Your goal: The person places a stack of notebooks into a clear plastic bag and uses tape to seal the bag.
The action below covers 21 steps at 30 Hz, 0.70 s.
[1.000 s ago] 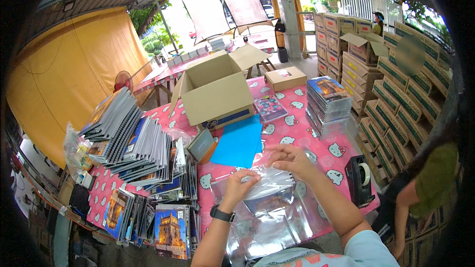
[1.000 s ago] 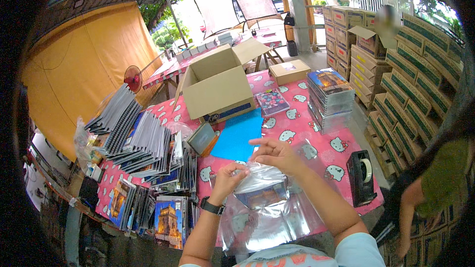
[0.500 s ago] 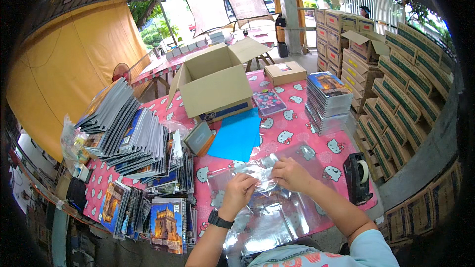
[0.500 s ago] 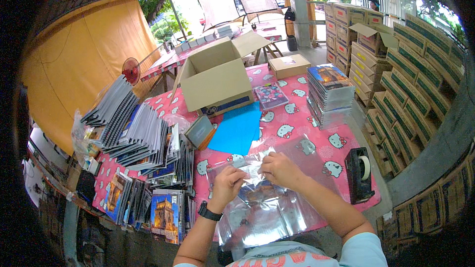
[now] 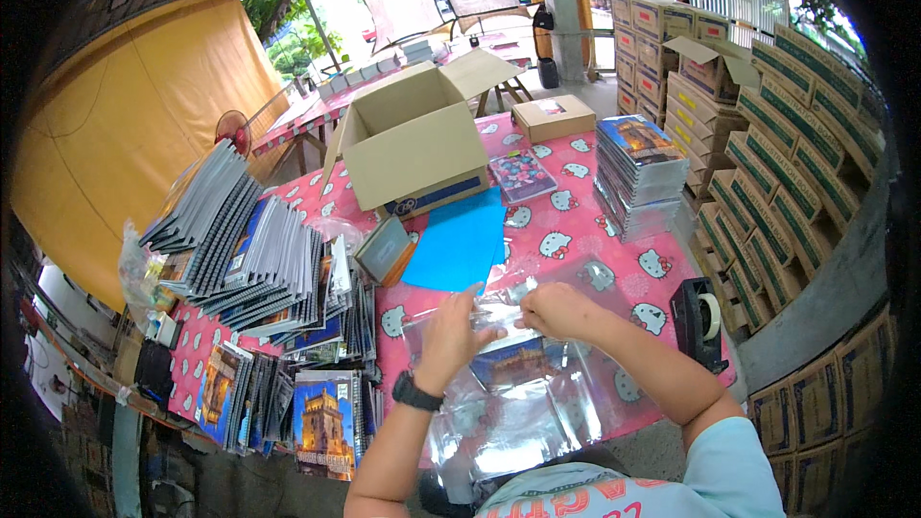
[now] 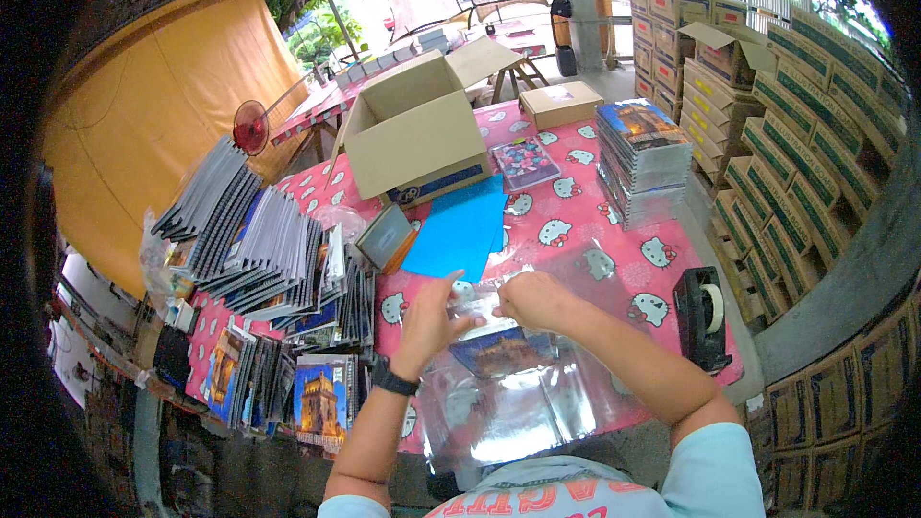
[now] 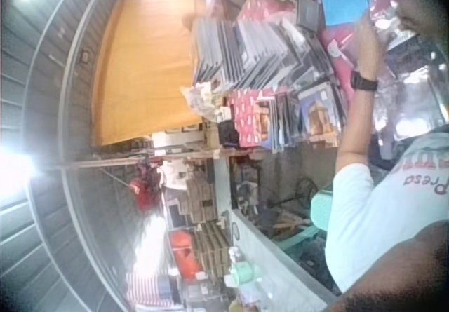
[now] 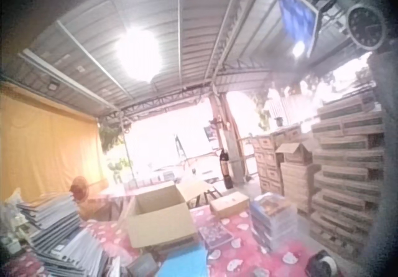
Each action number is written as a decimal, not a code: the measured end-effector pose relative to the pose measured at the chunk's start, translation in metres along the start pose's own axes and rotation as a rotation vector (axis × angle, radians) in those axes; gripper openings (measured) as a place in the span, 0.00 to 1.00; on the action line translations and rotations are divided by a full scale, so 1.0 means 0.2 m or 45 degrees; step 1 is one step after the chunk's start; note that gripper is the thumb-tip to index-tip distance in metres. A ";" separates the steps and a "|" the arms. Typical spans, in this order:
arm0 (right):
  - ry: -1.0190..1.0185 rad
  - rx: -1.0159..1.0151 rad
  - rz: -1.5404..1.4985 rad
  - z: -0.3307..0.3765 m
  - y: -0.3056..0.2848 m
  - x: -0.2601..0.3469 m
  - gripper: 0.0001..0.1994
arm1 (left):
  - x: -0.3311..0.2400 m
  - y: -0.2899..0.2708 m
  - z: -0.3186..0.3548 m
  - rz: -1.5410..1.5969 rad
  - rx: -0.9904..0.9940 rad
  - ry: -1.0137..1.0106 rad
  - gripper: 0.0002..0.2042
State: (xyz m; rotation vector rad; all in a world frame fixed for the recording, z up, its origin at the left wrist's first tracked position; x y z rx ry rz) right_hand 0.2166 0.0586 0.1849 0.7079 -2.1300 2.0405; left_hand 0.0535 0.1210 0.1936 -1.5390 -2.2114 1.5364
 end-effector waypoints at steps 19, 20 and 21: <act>-0.412 -0.436 -0.378 0.30 0.51 0.00 0.03 | 0.15 0.19 0.47 0.470 0.502 -0.095 0.03; -0.425 -0.370 -0.389 0.36 0.61 0.02 0.03 | 0.15 0.23 0.61 0.428 0.445 -0.156 0.03; -0.387 -0.376 -0.365 0.37 0.64 0.03 0.03 | 0.14 0.28 0.73 0.391 0.398 -0.228 0.04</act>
Point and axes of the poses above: each hand's wrist, its own z-axis away from the middle knuckle, its own y-axis out of the palm, x = y × z, the point moved 3 cm from there along -z, towards the middle knuckle, and after that the axes turned 9 degrees about -y, right-handed, at the moved point
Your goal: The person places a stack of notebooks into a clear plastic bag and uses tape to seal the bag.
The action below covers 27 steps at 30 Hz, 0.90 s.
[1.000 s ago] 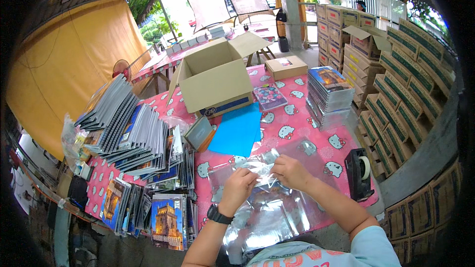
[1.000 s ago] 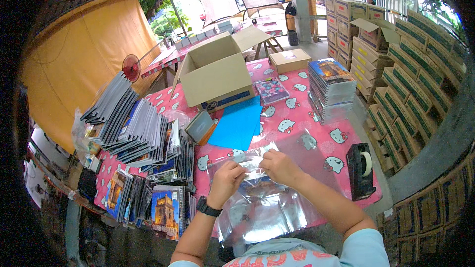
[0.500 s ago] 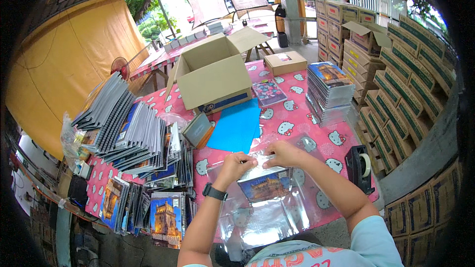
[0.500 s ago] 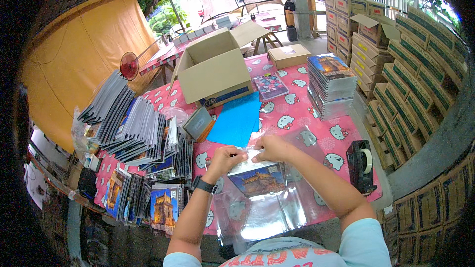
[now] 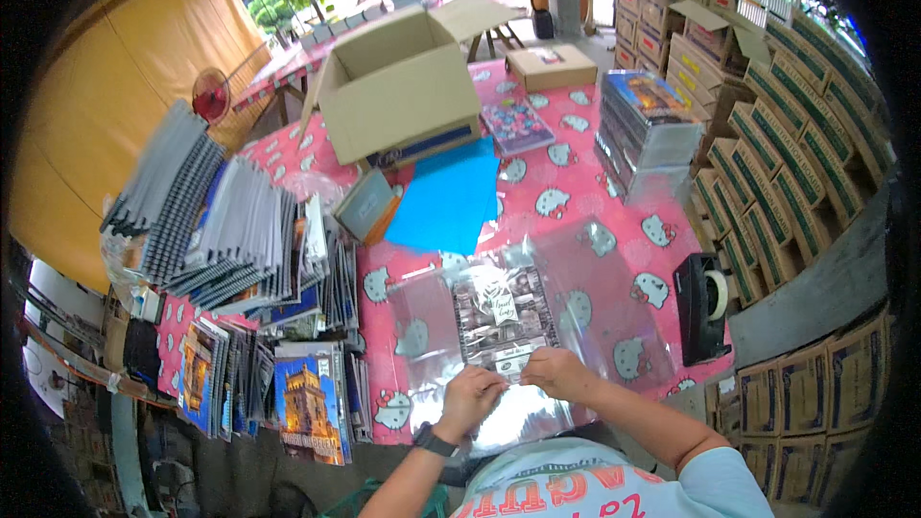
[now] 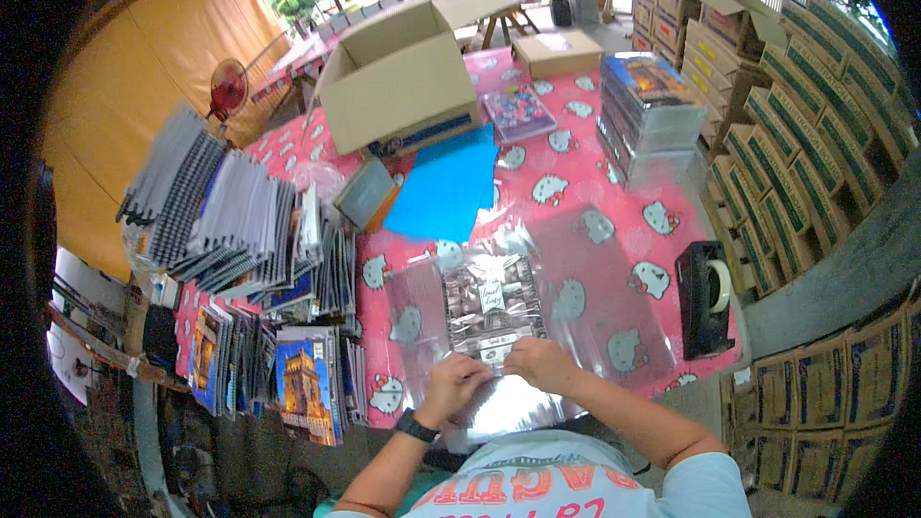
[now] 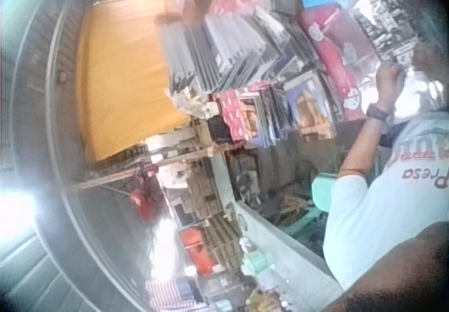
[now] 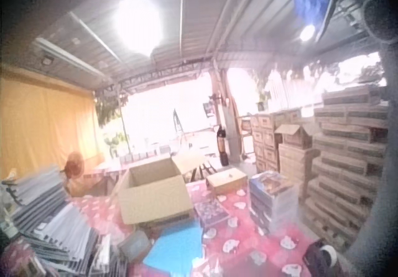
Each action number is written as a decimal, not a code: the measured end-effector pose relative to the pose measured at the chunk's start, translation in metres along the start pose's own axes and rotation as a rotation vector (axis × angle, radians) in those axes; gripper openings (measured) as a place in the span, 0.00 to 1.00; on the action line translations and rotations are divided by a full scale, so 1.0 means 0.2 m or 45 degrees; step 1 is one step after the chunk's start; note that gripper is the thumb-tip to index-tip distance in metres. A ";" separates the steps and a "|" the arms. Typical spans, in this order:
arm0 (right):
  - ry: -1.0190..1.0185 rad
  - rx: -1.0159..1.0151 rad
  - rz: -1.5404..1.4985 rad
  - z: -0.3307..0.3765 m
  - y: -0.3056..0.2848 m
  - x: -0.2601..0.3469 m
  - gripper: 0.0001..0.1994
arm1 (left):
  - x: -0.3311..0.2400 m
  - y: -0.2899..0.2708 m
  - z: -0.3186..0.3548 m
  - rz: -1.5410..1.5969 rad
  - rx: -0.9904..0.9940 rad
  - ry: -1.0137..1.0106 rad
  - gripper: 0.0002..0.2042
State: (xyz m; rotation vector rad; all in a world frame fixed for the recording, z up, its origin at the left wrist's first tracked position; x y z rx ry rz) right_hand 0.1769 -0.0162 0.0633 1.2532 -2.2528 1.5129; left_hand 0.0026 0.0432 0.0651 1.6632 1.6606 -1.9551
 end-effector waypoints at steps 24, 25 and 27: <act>1.298 -1.112 0.788 1.16 -0.87 -0.08 0.11 | 0.25 0.18 0.04 0.894 -0.232 -0.995 0.43; 1.402 -1.063 0.668 1.30 -0.89 -0.12 0.13 | 0.25 0.19 0.03 0.889 -0.214 -0.961 0.43; 1.544 -0.925 0.532 1.35 -0.87 -0.15 0.19 | 0.25 0.20 0.03 0.896 -0.190 -0.929 0.44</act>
Point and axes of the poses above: each hand's wrist, its own z-axis away from the middle knuckle, its own y-axis out of the palm, x = y × z, the point moved 3 cm from there along -z, towards the middle knuckle, and after that the axes turned 9 degrees about -y, right-handed, at the moved point
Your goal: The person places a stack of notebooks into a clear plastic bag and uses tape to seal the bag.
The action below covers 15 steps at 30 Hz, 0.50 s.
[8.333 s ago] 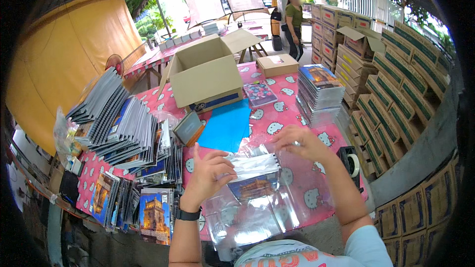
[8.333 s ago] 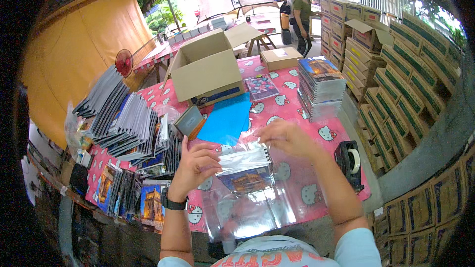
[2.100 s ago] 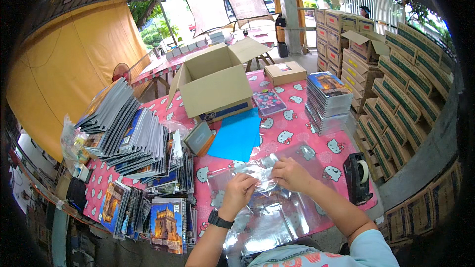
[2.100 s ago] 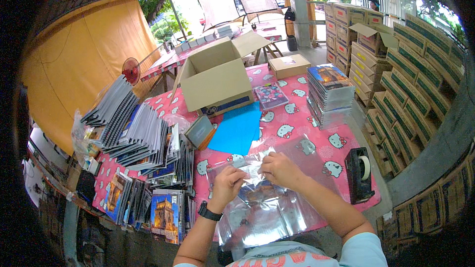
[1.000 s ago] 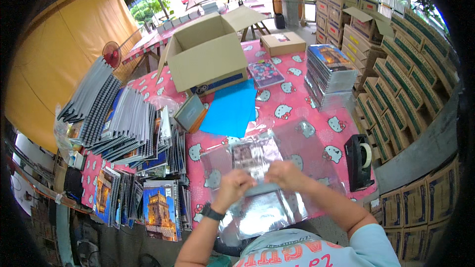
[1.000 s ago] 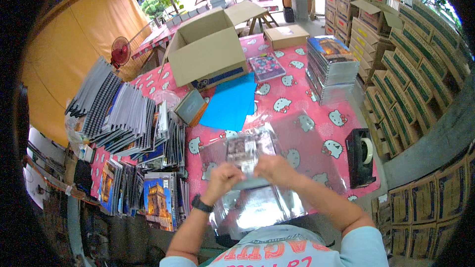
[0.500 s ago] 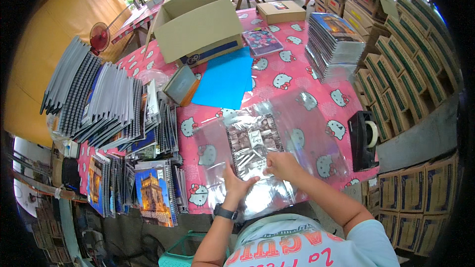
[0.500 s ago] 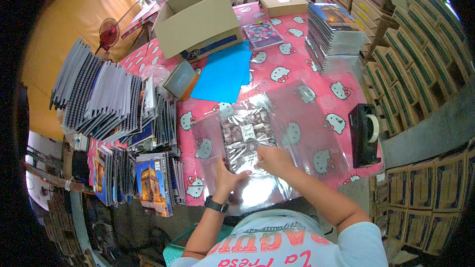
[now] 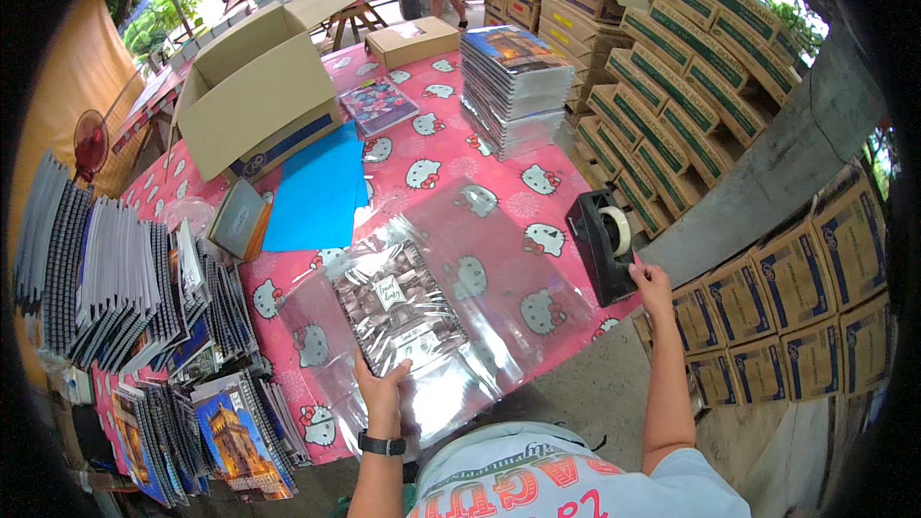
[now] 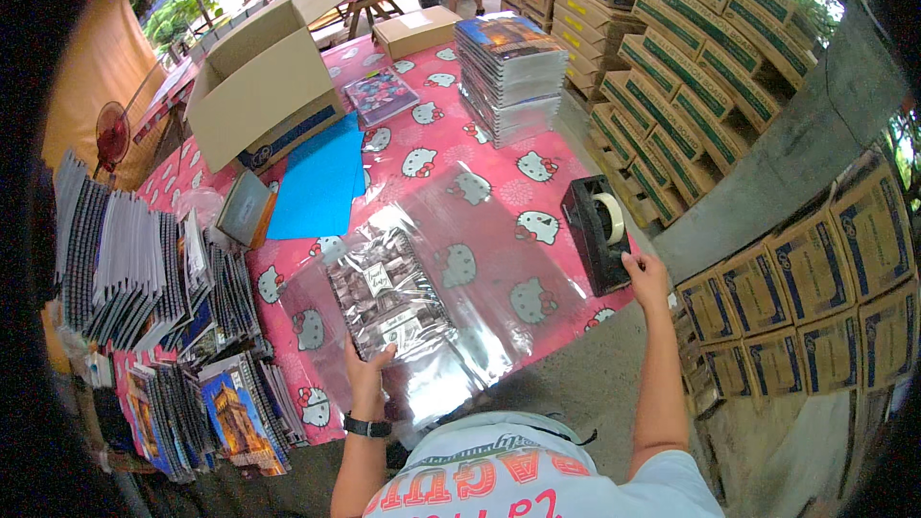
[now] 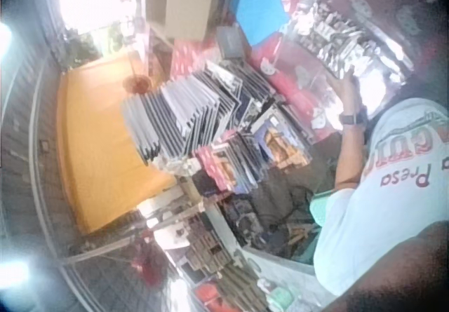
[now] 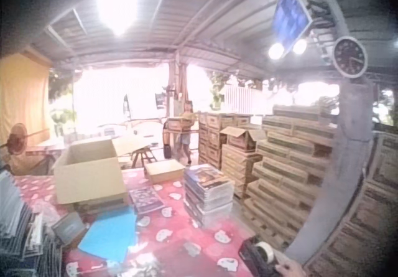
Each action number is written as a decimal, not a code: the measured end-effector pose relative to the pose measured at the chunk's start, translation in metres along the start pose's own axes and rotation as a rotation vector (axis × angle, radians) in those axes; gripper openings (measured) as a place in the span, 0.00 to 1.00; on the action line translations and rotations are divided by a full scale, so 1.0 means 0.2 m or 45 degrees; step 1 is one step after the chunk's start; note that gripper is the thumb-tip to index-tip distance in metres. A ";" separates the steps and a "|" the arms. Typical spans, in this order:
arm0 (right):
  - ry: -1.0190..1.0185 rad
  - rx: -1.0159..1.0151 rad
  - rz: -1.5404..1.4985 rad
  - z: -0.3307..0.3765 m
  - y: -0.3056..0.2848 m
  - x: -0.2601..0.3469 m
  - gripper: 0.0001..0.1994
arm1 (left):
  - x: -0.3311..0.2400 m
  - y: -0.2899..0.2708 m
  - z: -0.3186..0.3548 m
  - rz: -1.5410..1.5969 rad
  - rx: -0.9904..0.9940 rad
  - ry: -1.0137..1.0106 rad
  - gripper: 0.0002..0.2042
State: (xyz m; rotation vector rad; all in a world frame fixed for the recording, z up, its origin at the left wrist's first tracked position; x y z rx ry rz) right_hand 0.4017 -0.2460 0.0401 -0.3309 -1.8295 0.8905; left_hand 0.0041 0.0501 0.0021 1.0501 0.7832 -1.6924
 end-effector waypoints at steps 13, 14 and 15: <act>0.679 0.083 -1.199 0.42 0.00 -0.20 0.04 | 0.01 -0.04 -0.02 -0.149 -0.087 0.053 0.42; 0.679 0.267 -1.278 0.39 0.06 -0.16 0.04 | 0.02 -0.05 -0.01 -0.130 -0.077 0.042 0.42; 0.677 0.438 -1.354 0.35 0.11 -0.08 0.03 | -0.02 -0.02 -0.01 -0.114 -0.053 0.036 0.43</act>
Point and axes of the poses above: each hand's wrist, its own z-axis away from the middle knuckle, its own y-axis out of the palm, x = y × z, the point moved 3 cm from there along -z, towards the middle knuckle, and after that the axes turned 9 degrees about -y, right-handed, at the moved point
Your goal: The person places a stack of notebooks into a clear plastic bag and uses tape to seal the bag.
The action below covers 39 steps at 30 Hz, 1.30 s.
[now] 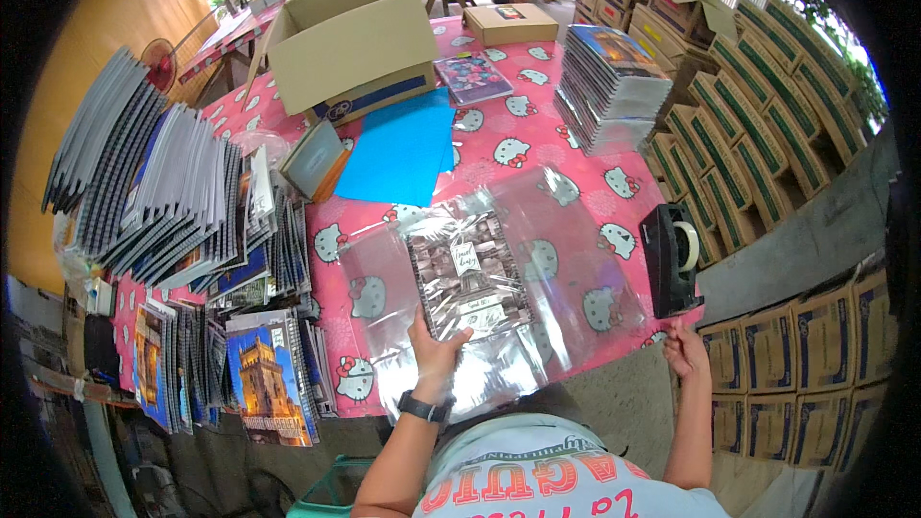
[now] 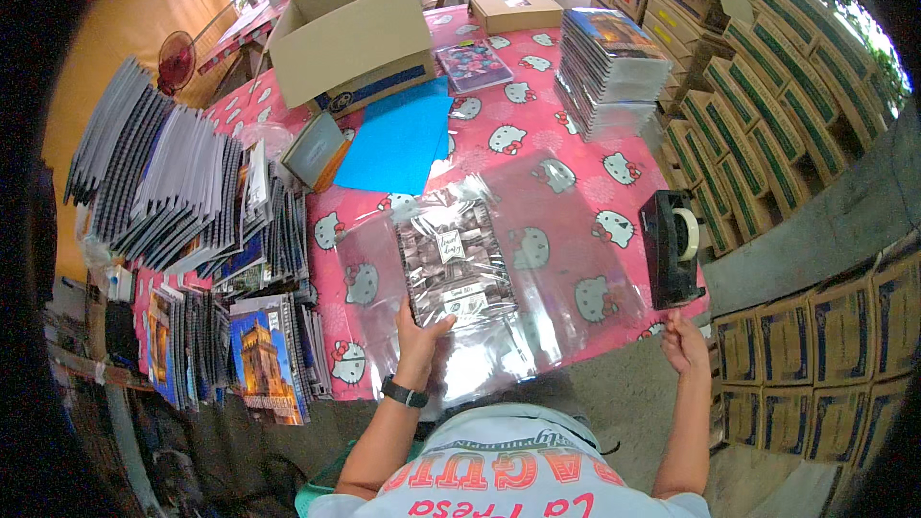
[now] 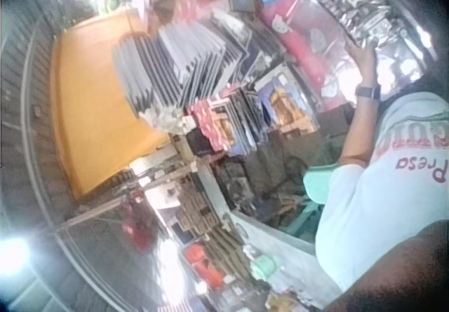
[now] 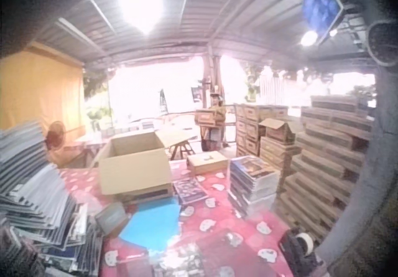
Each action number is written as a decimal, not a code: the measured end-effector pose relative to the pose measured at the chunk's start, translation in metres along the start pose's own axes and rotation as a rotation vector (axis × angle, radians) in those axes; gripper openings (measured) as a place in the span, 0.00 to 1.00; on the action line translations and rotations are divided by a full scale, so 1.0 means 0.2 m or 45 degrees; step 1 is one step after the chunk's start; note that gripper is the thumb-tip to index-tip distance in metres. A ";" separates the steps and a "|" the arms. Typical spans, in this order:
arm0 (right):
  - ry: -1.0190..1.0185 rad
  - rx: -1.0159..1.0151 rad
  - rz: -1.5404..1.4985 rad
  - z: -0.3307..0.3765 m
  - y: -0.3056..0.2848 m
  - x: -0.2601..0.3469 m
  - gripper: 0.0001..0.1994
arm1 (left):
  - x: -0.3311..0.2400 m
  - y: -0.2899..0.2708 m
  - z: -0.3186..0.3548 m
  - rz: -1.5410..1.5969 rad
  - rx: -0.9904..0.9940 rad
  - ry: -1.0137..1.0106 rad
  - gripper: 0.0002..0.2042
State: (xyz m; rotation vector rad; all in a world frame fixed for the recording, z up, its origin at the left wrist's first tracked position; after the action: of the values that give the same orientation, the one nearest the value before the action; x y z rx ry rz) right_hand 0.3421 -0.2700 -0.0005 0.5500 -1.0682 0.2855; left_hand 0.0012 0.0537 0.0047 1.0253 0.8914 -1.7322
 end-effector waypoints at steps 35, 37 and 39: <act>-0.856 1.005 0.542 -0.35 1.58 0.03 0.36 | -0.40 0.05 -0.07 0.566 0.403 0.172 0.27; -1.061 1.174 0.355 -0.33 1.62 0.41 0.33 | -0.58 0.13 -0.06 0.979 0.472 0.258 0.28; -1.056 1.187 0.222 -0.43 1.58 0.67 0.31 | -0.77 0.19 -0.14 1.127 0.683 0.408 0.32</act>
State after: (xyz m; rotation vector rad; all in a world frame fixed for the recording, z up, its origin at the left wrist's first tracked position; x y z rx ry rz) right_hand 0.3173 0.0352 0.1783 1.4954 -1.7782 0.7621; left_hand 0.0823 0.1184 0.1288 1.7491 0.0585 -1.0521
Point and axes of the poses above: each hand's wrist, its own z-axis away from the middle knuckle, its own y-axis out of the palm, x = y × z, the point moved 3 cm from there along -z, towards the middle knuckle, and after that the axes turned 9 degrees about -y, right-handed, at the moved point
